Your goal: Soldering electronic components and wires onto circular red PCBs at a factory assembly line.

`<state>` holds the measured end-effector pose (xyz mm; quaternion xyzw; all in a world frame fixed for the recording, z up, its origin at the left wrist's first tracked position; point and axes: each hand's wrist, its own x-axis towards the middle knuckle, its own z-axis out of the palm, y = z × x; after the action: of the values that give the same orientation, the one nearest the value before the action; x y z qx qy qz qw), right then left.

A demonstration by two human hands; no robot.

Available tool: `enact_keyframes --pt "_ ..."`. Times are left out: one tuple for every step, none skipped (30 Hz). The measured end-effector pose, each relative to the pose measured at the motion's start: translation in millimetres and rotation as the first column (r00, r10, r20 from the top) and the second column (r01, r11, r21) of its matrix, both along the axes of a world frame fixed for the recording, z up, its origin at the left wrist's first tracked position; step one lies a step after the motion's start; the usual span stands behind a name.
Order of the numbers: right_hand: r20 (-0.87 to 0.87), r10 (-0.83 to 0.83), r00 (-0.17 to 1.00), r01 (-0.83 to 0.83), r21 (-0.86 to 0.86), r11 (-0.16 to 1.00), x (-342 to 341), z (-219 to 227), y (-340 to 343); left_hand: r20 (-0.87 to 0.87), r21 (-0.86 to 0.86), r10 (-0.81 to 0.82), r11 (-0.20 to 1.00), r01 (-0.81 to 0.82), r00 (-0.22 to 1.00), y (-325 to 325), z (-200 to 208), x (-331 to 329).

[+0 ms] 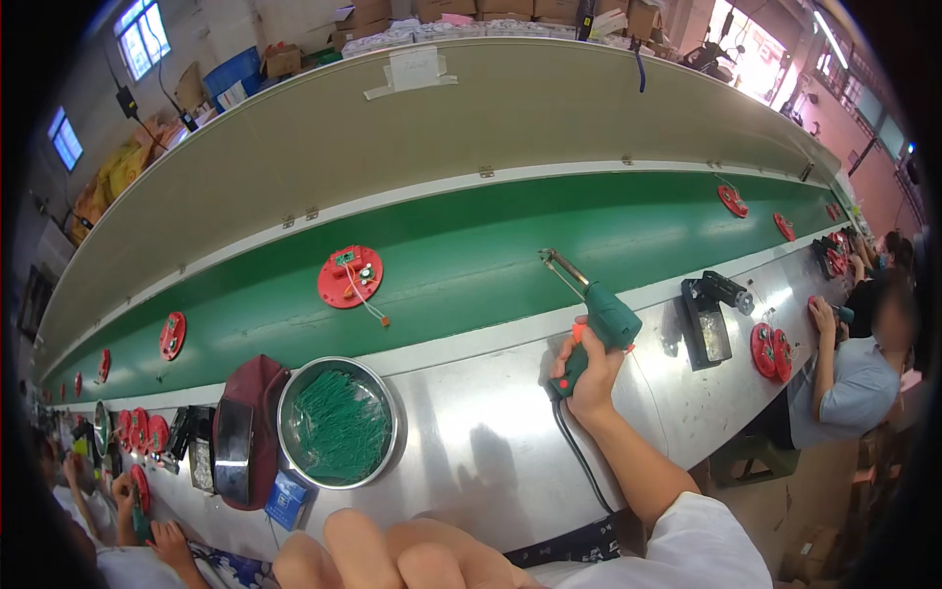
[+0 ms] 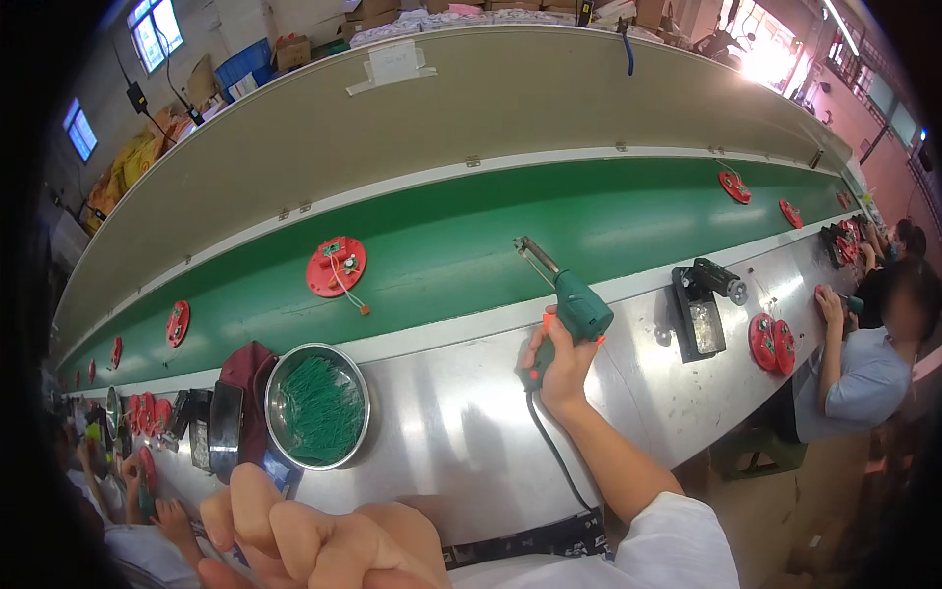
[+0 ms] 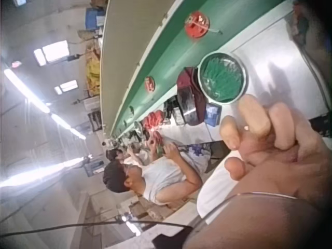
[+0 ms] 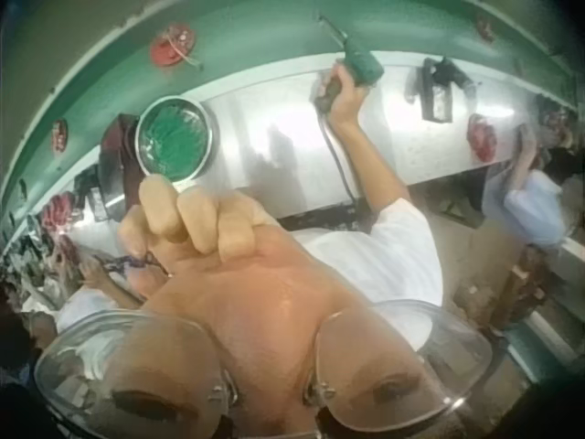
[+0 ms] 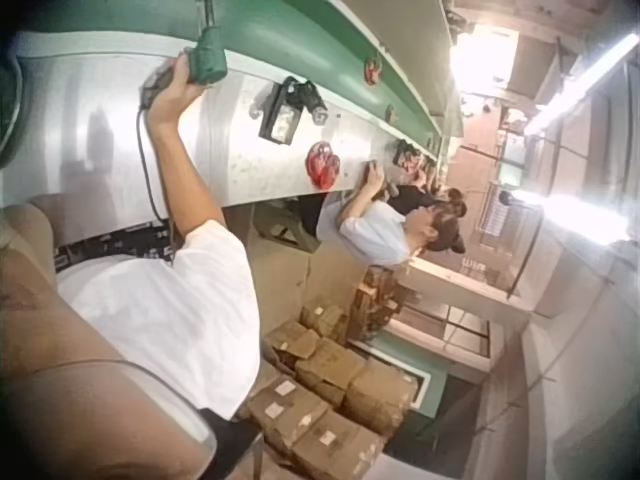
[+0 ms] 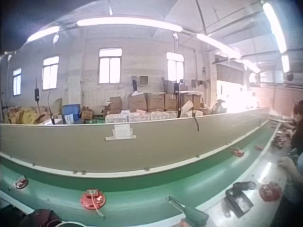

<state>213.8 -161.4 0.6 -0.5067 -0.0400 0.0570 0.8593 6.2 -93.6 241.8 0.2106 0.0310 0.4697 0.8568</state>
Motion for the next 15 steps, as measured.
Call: enact_keyframes --pt "-0.005 0.019 1.0 -0.019 0.003 1.0 -2 1 5 -0.005 0.003 0.019 1.0 -0.019 1.0 1 -3 16" --pt "-0.005 0.018 1.0 -0.018 0.009 1.0 -3 2 11 0.566 -0.252 0.187 0.967 -0.047 0.803 -2 -7 39" --pt "-0.014 0.022 1.0 -0.022 0.017 1.0 -5 0 17 0.863 -0.447 0.408 0.891 0.074 0.299 -1 -7 53" --pt "-0.009 0.048 0.999 -0.048 -0.026 0.999 -3 -4 17 0.858 -0.45 0.414 0.892 0.053 0.305 -2 10 49" --pt "-0.004 0.025 1.0 -0.025 -0.032 0.999 1 -7 13 0.524 -0.764 0.63 0.646 -0.011 0.573 -7 41 40" --pt "-0.002 0.005 1.0 -0.005 -0.037 0.999 3 -11 10 0.513 -0.767 0.639 0.641 -0.027 0.573 -6 33 35" --pt "-0.021 -0.013 1.0 0.013 -0.011 1.0 5 -10 7 0.448 -0.57 0.464 0.807 -0.156 0.764 -10 21 24" --pt "-0.034 -0.032 0.999 0.033 0.025 0.999 6 -4 2 0.286 -0.319 0.298 0.926 -0.203 0.911 -14 7 14" --pt "-0.047 -0.049 0.998 0.052 0.058 0.997 3 3 0 0.052 -0.056 0.167 0.985 -0.164 0.985 -15 -2 7" --pt "-0.042 -0.039 0.998 0.042 0.051 0.998 4 6 4 0.046 -0.047 0.194 0.98 -0.192 0.98 -14 -9 8" --pt "-0.049 -0.016 0.999 0.018 0.059 0.998 1 5 8 0.266 -0.131 0.18 0.98 -0.149 0.947 -15 -14 10" --pt "-0.038 -0.018 0.999 0.02 0.052 0.998 1 1 9 0.477 -0.201 0.164 0.977 -0.075 0.863 -16 -18 13" --pt "-0.025 -0.025 0.999 0.026 0.046 0.999 2 -2 10 0.477 -0.194 0.167 0.978 -0.082 0.863 -18 -17 12" --pt "-0.025 -0.022 0.999 0.023 0.053 0.998 4 -1 10 0.162 -0.116 0.24 0.968 -0.223 0.957 -21 -14 9" --pt "-0.024 -0.027 0.999 0.028 0.049 0.998 3 -2 10 -0.171 0.006 0.325 0.944 -0.329 0.93 -25 -9 6"
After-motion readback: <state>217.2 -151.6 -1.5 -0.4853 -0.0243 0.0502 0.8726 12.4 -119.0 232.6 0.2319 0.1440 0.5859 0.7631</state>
